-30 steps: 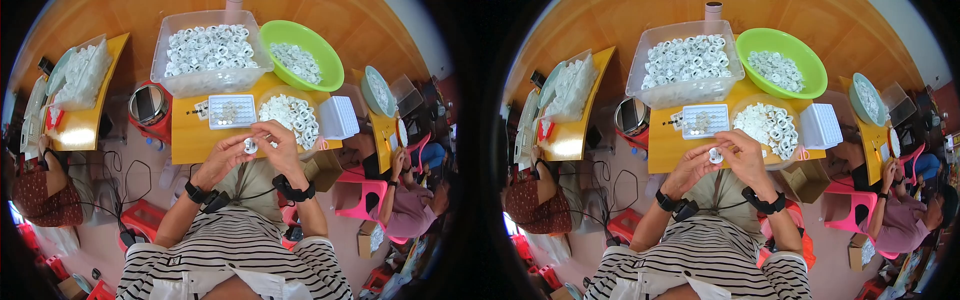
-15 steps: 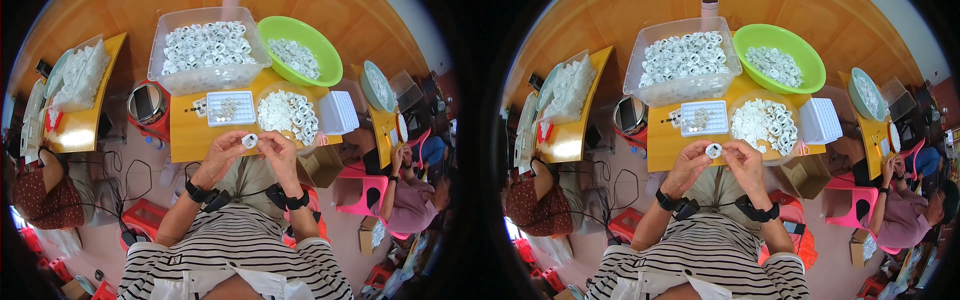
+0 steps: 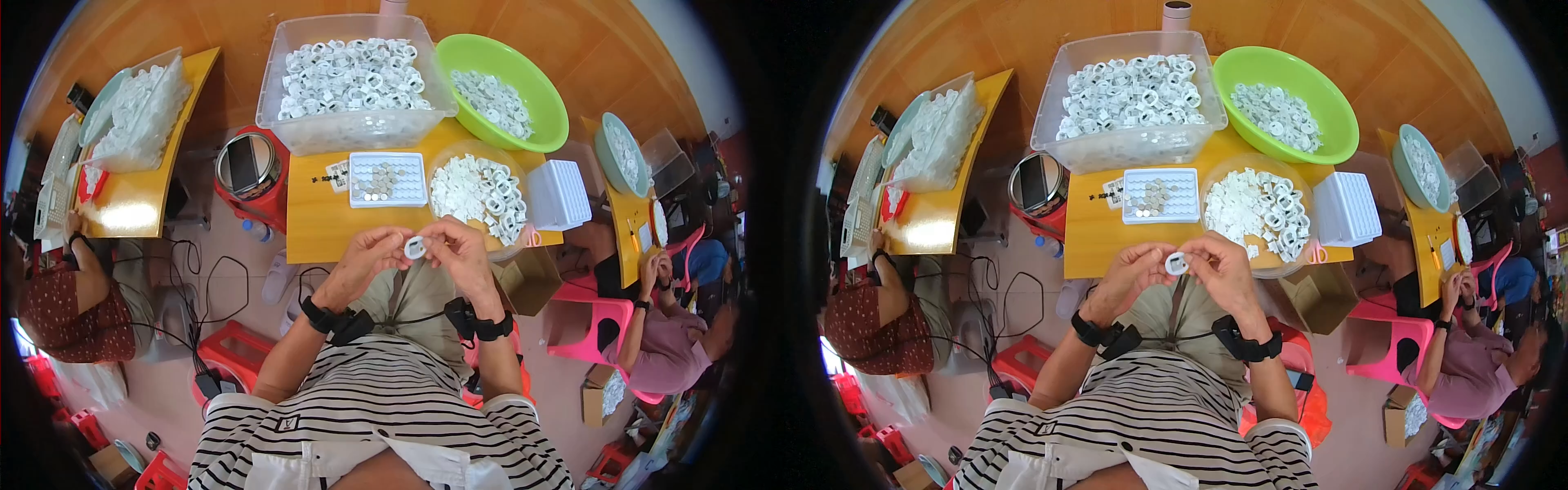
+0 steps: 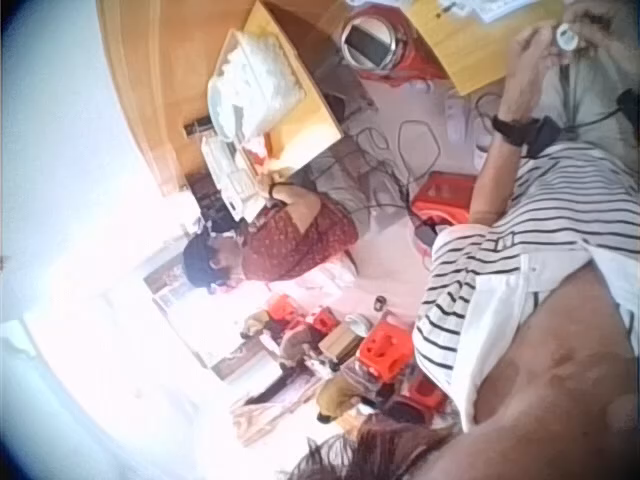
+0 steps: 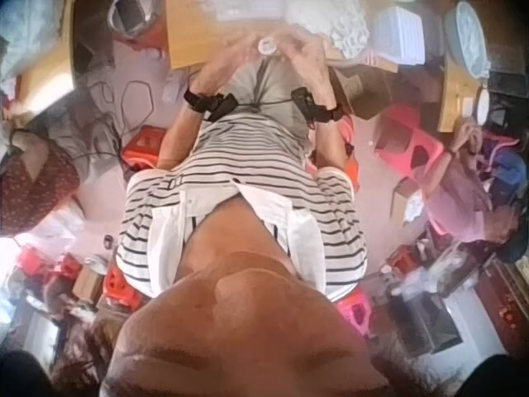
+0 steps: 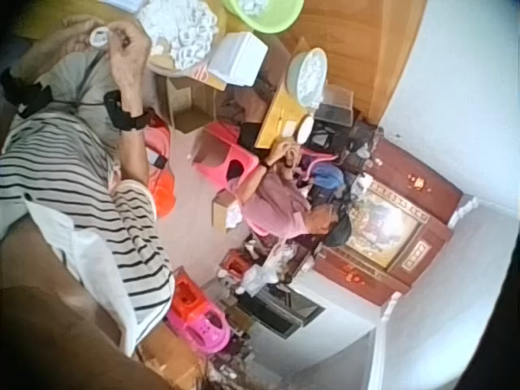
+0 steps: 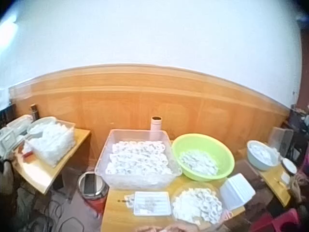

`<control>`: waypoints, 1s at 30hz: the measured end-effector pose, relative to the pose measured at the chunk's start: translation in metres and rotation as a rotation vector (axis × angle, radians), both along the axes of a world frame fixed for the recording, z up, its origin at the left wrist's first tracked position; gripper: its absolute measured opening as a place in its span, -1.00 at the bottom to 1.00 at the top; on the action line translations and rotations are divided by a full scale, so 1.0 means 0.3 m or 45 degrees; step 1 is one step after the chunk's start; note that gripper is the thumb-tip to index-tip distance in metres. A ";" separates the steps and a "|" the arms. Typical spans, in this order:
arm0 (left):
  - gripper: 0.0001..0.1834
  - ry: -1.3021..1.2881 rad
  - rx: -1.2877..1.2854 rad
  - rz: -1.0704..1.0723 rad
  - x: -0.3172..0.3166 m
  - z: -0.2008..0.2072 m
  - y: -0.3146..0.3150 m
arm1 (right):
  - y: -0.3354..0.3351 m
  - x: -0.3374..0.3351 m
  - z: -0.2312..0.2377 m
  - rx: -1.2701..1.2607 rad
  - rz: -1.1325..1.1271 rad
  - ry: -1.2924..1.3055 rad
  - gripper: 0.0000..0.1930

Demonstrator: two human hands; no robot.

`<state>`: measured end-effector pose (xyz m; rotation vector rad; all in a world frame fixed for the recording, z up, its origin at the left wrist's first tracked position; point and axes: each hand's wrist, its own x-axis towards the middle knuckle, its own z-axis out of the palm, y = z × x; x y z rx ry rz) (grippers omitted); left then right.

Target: Manually assembling small white plastic rings and metal inserts by pressing them together and placing them into a partitioned tray.

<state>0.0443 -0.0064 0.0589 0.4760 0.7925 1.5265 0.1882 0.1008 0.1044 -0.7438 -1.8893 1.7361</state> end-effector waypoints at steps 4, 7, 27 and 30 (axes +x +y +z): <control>-0.69 -0.045 -0.006 -0.068 -0.018 -0.037 -0.023 | 0.013 -0.046 0.006 0.164 0.180 -0.168 -0.91; -0.68 -0.154 -0.060 0.001 -0.041 -0.041 -0.039 | 0.040 -0.109 -0.026 0.011 0.188 -0.279 -0.88; -0.64 -0.297 -0.046 0.293 -0.117 -0.073 -0.071 | 0.094 -0.293 -0.172 0.968 -0.217 -0.360 -0.92; -0.66 -0.262 -0.068 0.306 -0.123 -0.067 -0.077 | 0.065 -0.275 -0.118 0.649 -0.213 -0.202 -0.90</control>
